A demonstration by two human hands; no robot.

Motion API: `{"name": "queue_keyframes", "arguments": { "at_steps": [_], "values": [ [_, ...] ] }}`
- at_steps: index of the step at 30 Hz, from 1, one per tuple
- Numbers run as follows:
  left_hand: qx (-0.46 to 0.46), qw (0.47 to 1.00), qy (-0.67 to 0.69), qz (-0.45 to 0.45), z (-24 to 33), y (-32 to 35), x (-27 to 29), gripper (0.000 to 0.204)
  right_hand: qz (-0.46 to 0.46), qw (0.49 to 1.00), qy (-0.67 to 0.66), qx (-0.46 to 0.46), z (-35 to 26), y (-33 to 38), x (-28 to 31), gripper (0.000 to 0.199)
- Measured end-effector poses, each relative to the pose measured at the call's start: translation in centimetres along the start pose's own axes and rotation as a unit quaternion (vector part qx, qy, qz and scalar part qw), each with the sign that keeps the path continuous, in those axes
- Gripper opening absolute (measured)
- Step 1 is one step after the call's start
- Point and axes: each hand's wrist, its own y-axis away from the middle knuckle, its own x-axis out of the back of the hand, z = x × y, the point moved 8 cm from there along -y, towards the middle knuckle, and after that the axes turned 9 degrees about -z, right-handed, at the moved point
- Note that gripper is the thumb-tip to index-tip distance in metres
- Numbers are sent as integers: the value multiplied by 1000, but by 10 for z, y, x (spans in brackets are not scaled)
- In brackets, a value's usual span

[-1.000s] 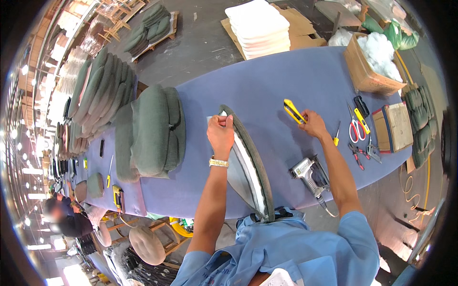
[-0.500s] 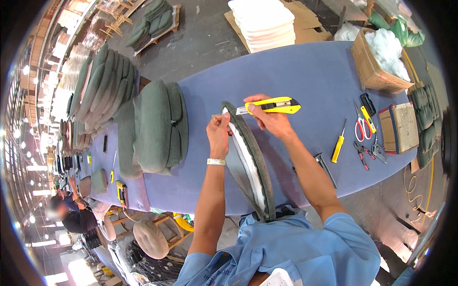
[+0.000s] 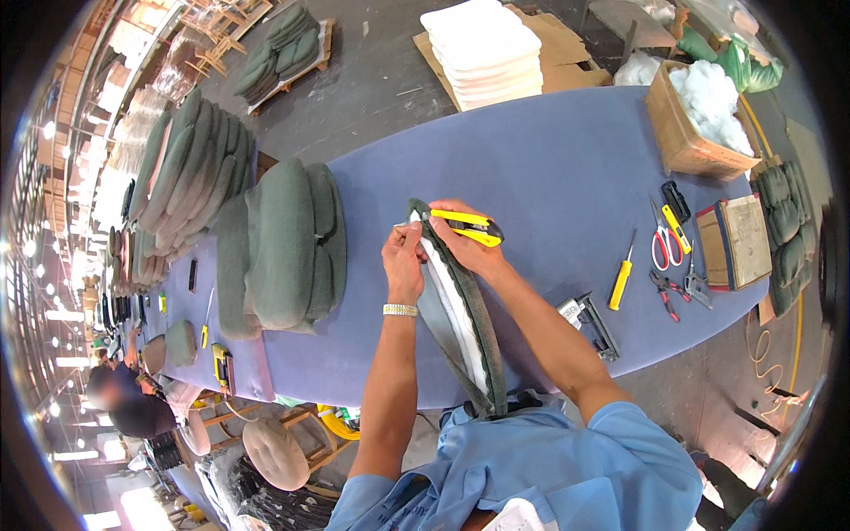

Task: The person staples green fabric onto a cushion frame using a pneumatic staple gun, then trims excess fabric with a utility knife. The process is repeated for multiple cushions on a workbench in a workshop.

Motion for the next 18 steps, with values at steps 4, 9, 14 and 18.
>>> {"name": "queue_keyframes", "arguments": {
  "at_steps": [4,9,14,18],
  "values": [
    [6,1000,14,-3,-1,1,-2,17,0,998,64,9,-4,6,4,29],
    [27,997,66,-4,-4,0,-2,16,19,995,88,44,-9,9,6,23],
    [41,995,96,2,-7,-2,-3,16,25,994,97,47,-7,13,4,23],
    [38,994,105,-4,-11,-4,0,15,30,995,83,42,-9,17,3,23]
  ]
}}
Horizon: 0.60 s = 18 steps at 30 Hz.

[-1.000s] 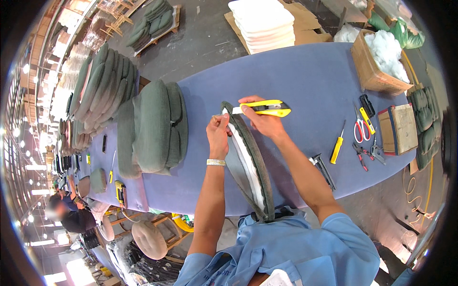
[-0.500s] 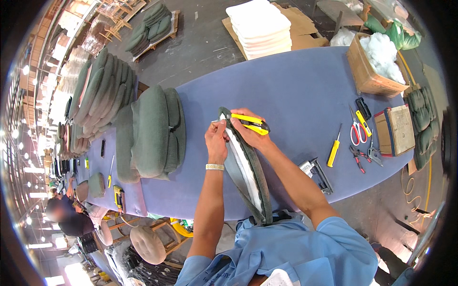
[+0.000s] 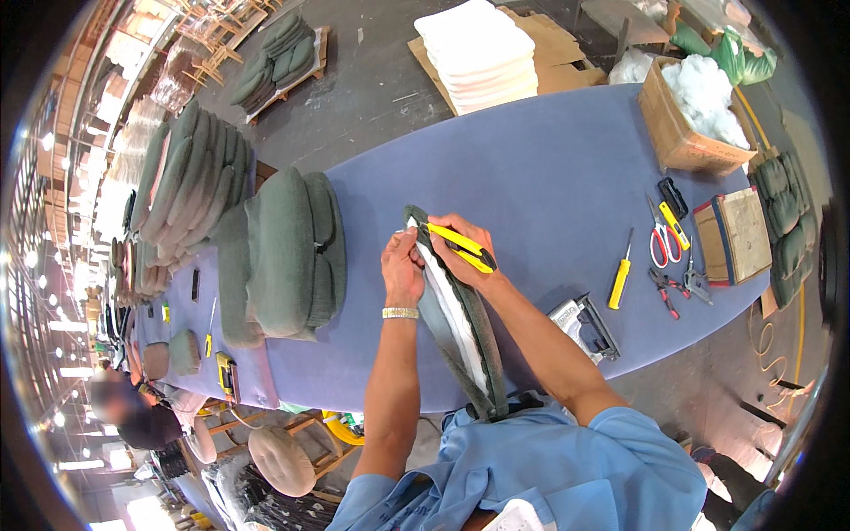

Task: The person staples green fabric onto a cushion frame using a pneumatic staple gun, then trims excess fabric with a utility knife. The process is repeated for multiple cushions on a workbench in a workshop.

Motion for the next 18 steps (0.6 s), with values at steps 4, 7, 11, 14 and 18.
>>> {"name": "queue_keyframes", "arguments": {
  "at_steps": [4,7,11,14,18],
  "values": [
    [-1,1000,6,-1,-1,-1,1,15,12,1000,-8,-11,3,3,-3,22],
    [1,1000,13,2,0,2,0,16,15,999,-13,-30,2,5,-2,22],
    [3,1000,28,-2,-1,2,0,17,36,998,-24,-35,4,10,-3,23],
    [6,1000,22,4,0,6,-3,18,42,998,-31,-32,2,14,0,22],
    [4,1000,26,-10,0,2,1,19,35,999,-26,-23,-1,13,0,21]
  ]
}}
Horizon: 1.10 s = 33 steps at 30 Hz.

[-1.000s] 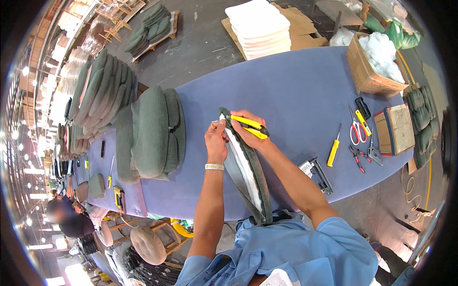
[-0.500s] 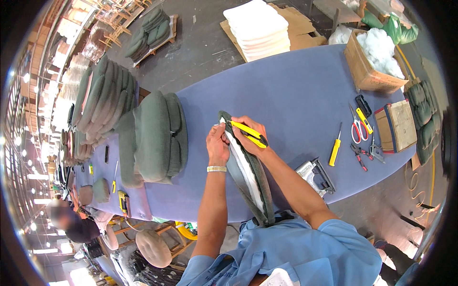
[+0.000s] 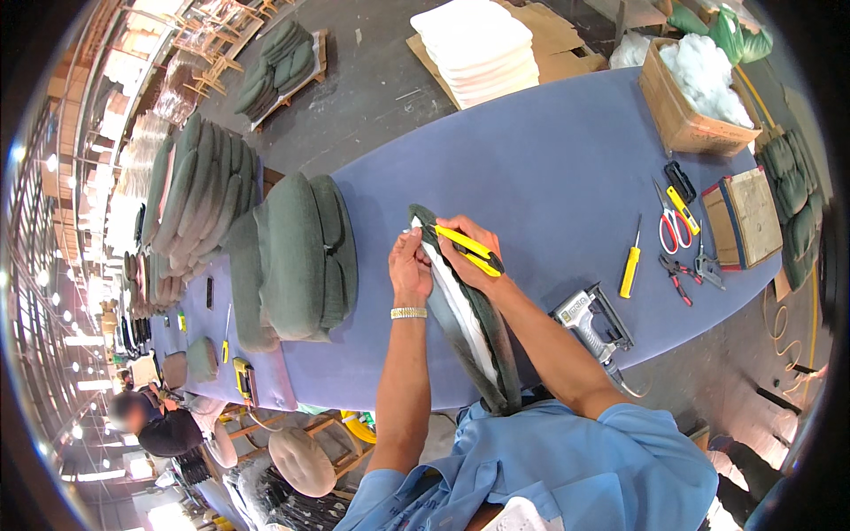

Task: The person staples green fabric onto a cushion frame using a pneumatic staple gun, then trims excess fabric with a utility knife. The process is repeated for multiple cushions on a workbench in a workshop.

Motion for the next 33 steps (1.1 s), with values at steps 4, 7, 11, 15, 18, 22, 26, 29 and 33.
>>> {"name": "queue_keyframes", "arguments": {
  "at_steps": [4,7,11,15,18,22,26,29,33],
  "values": [
    [4,1000,21,-2,-3,3,3,19,8,1000,7,6,-2,9,3,21],
    [-2,999,33,-25,-3,3,0,17,9,1000,10,-1,-4,9,4,21],
    [-1,1000,19,-10,4,8,-2,20,1,1000,23,-2,-5,17,7,19],
    [-12,998,21,-63,13,11,-15,23,-2,1000,16,-19,-10,31,15,18],
    [-8,997,-2,-76,23,13,-22,25,-6,999,28,-26,-14,38,20,18],
    [-13,994,-60,-86,36,9,-32,23,-11,999,41,-29,-15,48,27,17],
    [-16,988,-141,-65,47,7,-49,19,-12,998,58,-19,-18,63,35,18],
    [-12,980,-188,-57,56,7,-63,20,-21,998,57,-17,-26,77,43,20],
    [-29,970,-234,-58,65,6,-72,24,-44,996,56,-45,-29,101,51,21]
  ]
}}
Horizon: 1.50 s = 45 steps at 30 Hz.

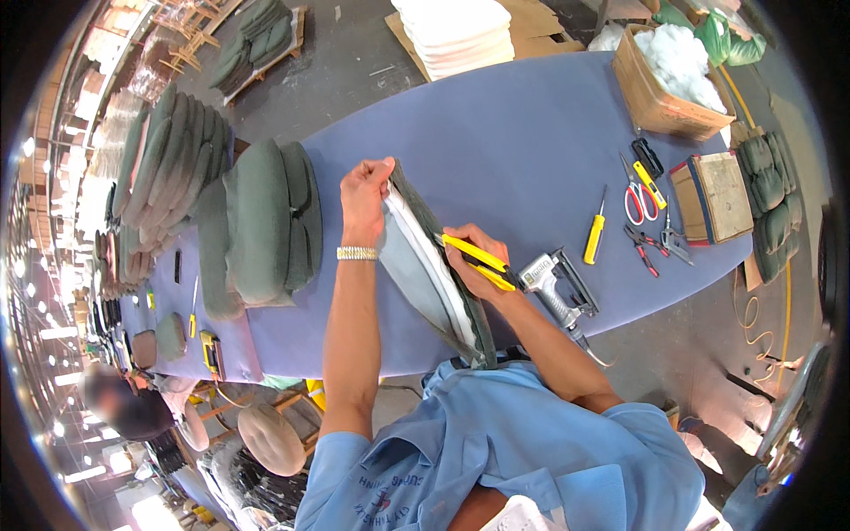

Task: The person staples green fabric onto a cushion frame using a pneumatic staple gun, then trims excess fabric with a utility knife. The process is repeated for multiple cushions on a workbench in a workshop.

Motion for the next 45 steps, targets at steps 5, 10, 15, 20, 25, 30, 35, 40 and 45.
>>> {"name": "queue_keyframes", "arguments": {
  "at_steps": [5,10,15,20,25,30,35,40,45],
  "values": [
    [-33,998,-55,-7,22,-4,-23,23,27,999,21,17,-1,34,17,20],
    [-68,993,-86,-33,43,-5,-41,21,19,1000,13,1,-5,72,26,19],
    [-87,990,-96,-50,67,0,-64,20,-14,999,-11,-46,0,108,30,21],
    [-127,935,-322,-77,57,10,-82,35,-4,1000,-9,-20,-9,110,33,20],
    [-65,785,-610,-79,18,85,-85,67,11,1000,-10,-8,-8,110,34,22],
    [51,701,-700,-123,-15,120,-86,74,-11,1000,10,-9,-4,111,33,24],
    [-54,656,-732,-174,-24,130,-104,57,-13,1000,-3,-1,-9,109,36,20],
    [-111,641,-732,-201,-25,129,-116,34,-1,1000,-11,8,-3,109,36,18],
    [-232,689,-650,-221,-16,139,-128,26,37,999,14,16,-4,109,49,19]
  ]
}}
